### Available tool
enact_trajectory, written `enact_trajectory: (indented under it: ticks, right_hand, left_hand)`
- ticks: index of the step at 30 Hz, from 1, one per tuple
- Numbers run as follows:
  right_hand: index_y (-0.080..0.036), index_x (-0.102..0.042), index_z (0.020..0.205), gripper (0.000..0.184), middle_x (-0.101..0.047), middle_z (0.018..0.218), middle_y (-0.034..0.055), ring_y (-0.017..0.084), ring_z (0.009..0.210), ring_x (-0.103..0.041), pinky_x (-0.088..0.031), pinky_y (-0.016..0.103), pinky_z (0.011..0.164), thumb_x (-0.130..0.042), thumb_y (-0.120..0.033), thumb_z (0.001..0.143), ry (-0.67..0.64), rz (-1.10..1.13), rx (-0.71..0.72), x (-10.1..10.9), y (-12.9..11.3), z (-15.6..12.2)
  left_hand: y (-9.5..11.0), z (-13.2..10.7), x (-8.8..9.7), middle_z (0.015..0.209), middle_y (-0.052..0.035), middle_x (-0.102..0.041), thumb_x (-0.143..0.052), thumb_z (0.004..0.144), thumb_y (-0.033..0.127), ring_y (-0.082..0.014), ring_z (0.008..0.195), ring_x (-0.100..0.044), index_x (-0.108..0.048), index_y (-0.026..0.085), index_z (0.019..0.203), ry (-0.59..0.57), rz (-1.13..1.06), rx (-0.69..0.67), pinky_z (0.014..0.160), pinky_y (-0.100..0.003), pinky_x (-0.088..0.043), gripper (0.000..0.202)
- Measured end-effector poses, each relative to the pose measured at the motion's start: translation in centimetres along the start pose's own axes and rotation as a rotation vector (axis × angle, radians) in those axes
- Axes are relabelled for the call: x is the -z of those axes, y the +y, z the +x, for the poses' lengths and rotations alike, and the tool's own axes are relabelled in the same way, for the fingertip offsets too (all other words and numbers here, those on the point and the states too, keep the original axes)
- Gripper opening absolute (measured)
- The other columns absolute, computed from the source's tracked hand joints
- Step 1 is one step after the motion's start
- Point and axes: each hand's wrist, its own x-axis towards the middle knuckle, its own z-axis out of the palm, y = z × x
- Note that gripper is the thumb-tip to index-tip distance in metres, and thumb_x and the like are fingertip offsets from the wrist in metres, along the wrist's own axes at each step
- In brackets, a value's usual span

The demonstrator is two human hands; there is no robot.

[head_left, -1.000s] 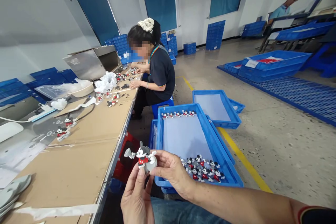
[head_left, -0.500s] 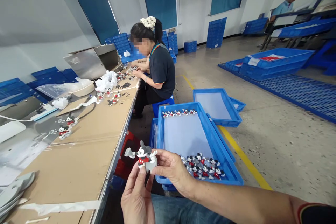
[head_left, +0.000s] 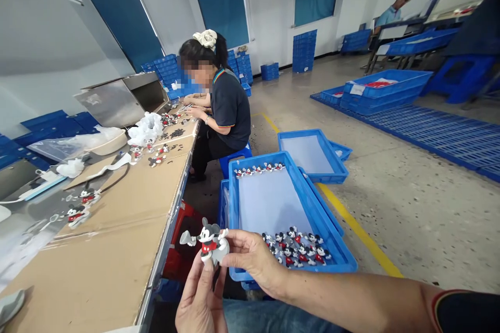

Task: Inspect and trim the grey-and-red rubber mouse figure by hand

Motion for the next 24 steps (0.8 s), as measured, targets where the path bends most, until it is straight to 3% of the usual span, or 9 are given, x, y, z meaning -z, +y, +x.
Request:
enact_trajectory:
  ticks: [3,8,19,24]
  right_hand:
    - [-0.015,-0.071,0.105,0.053,-0.076,0.093,0.0050,0.018,0.088,-0.069,-0.050,0.031,0.086,-0.089,-0.026,0.056,0.042,-0.007,-0.020,0.2,-0.3,0.4]
    - [-0.012,-0.069,0.104,0.061,-0.076,0.088,0.0065,0.014,0.073,-0.069,-0.052,0.026,0.070,-0.092,-0.027,0.049,0.149,-0.005,-0.093,0.8,-0.4,1.1]
    - [-0.009,-0.070,0.095,0.052,-0.075,0.082,0.0088,0.020,0.072,-0.073,-0.057,0.031,0.075,-0.090,-0.029,0.052,0.238,-0.033,-0.219,2.7,-0.1,2.3]
    - [-0.008,-0.068,0.084,0.027,-0.074,0.080,0.0062,0.017,0.073,-0.071,-0.056,0.031,0.080,-0.084,-0.019,0.065,0.347,-0.086,-0.197,6.8,0.6,6.5]
  left_hand:
    - [-0.4,0.1,-0.3,0.097,-0.0086,-0.076,-0.062,0.079,-0.006,-0.0162,0.084,-0.073,-0.072,0.012,0.097,-0.023,0.007,-0.038,0.077,-0.027,-0.060,0.028]
    - [-0.9,0.4,-0.8,0.096,-0.0087,-0.076,-0.062,0.079,-0.005,-0.0141,0.082,-0.073,-0.071,0.011,0.101,-0.028,0.051,-0.038,0.080,-0.024,-0.058,0.028]
    - [-2.0,2.4,-0.9,0.105,-0.0097,-0.073,-0.065,0.081,0.002,-0.0135,0.089,-0.071,-0.067,0.014,0.111,-0.040,0.160,-0.013,0.081,-0.021,-0.057,0.033]
    - [-3.5,1.9,0.5,0.119,-0.0087,-0.064,-0.059,0.091,0.030,-0.0209,0.100,-0.065,-0.059,0.020,0.121,-0.061,0.278,-0.009,0.085,-0.040,-0.056,0.031]
